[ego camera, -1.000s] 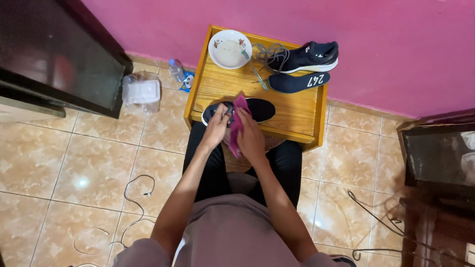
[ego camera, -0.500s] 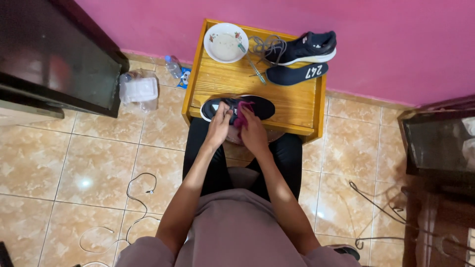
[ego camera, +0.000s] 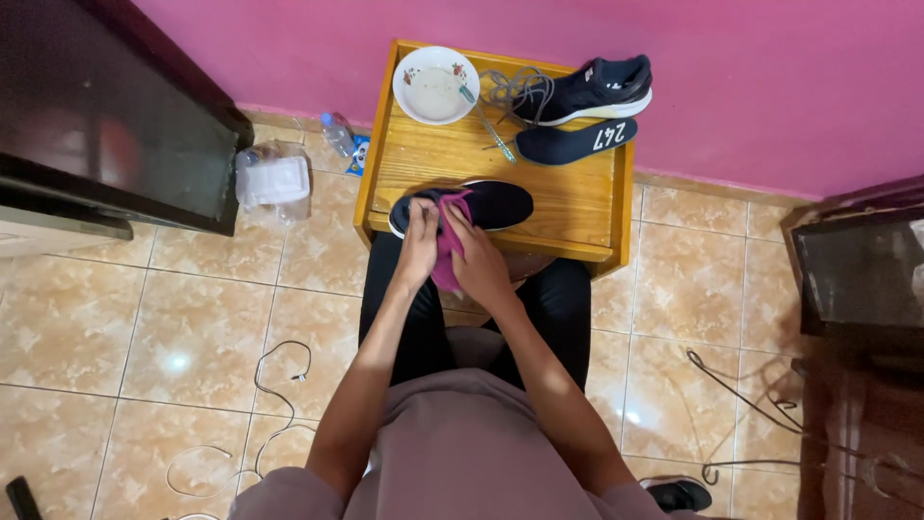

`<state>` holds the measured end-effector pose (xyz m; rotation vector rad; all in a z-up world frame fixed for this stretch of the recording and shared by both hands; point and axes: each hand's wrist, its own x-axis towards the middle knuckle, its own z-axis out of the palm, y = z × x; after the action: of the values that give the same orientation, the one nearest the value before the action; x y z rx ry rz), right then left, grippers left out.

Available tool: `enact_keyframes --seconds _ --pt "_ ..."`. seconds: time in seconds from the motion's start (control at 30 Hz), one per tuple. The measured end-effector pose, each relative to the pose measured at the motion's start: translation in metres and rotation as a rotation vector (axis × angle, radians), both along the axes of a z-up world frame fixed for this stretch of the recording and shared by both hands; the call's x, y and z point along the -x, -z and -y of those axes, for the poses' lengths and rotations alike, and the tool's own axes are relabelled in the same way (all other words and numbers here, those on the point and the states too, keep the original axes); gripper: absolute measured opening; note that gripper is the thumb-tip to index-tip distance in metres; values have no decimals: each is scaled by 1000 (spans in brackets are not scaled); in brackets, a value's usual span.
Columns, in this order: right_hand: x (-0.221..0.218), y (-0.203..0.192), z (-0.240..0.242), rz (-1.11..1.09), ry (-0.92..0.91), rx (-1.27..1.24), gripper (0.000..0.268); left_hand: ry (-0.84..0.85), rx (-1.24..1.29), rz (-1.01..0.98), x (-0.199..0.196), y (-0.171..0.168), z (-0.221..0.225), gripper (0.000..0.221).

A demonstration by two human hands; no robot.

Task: Cleaning a black sneaker by wiping it with a cloth and removing the insole for inspection.

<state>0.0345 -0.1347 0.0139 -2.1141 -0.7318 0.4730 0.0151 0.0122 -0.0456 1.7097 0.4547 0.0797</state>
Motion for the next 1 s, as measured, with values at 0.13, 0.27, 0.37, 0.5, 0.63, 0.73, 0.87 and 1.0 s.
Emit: enact_keyframes --seconds 0.13,0.27,0.37,0.5,0.63,0.73,0.87,1.0 --pt "2 4 10 55 58 96 71 37 -19 -45 11 -21 11 16" --pt "9 -13 -1 34 44 70 73 16 -47 -5 8 -22 6 17" --pt "8 -9 4 15 30 77 72 7 -48 11 6 -9 5 15" --pt "-9 17 -2 42 38 48 73 24 -81 16 10 -28 9 14" --pt "10 -16 -1 -2 14 45 73 10 -59 5 8 -9 2 18" --pt "-1 7 4 32 27 37 77 57 -82 19 11 -11 9 11" --pt "6 1 -2 88 21 86 73 33 -93 58 8 -17 5 14" --pt "-1 11 6 69 13 77 73 72 -114 45 12 -11 6 13"
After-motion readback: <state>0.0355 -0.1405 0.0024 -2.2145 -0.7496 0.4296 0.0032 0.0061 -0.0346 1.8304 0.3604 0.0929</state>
